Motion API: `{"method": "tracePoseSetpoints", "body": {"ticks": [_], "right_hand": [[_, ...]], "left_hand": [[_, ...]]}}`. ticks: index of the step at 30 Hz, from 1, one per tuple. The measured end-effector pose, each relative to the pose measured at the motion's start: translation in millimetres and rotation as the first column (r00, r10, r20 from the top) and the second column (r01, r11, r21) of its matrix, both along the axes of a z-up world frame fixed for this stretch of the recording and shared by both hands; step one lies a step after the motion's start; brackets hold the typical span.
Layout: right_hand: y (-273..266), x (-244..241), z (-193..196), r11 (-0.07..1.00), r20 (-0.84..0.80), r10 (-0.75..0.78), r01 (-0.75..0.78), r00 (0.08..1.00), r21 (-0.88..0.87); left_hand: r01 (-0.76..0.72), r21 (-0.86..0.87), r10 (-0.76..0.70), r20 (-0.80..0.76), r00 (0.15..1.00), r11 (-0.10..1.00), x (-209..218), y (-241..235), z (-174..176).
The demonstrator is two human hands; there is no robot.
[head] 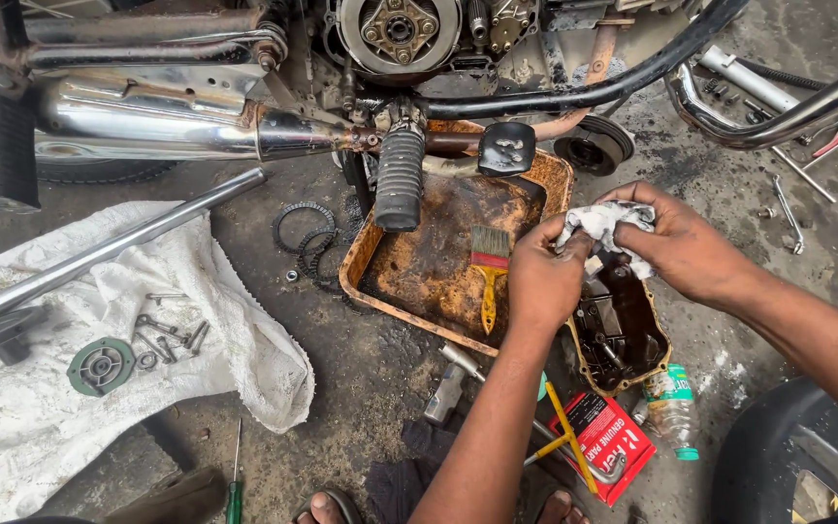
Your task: The person works on the clutch assembly of a motorcycle engine, fitting and pressing the clutch bell and plates into place by hand. They wipe parts and hands with a cloth, handle small fasteners from a tray, and reposition the clutch assembly on the engine shaft.
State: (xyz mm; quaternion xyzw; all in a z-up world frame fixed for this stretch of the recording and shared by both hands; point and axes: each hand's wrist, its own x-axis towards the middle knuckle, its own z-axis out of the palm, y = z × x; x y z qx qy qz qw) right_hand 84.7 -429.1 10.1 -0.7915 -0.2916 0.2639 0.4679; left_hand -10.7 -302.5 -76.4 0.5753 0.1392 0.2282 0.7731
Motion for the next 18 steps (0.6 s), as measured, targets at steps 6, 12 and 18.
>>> {"method": "tracePoseSetpoints", "body": {"ticks": [6,12,18], "right_hand": [[8,0,-5,0.999,-0.027,-0.017,0.016,0.999,-0.042],[23,-17,10,0.998,-0.028,-0.046,0.047,0.999,0.036],[20,-7,11,0.999,0.031,-0.024,0.025,0.999,-0.038]], "left_hand": [[-0.150,-0.087,0.132,-0.185,0.974,0.985,2,5,9],[0.025,-0.590,0.028,0.082,0.996,0.807,7,20,16],[0.058,-0.347,0.023,0.225,0.974,0.936,-10,33,36]]}}
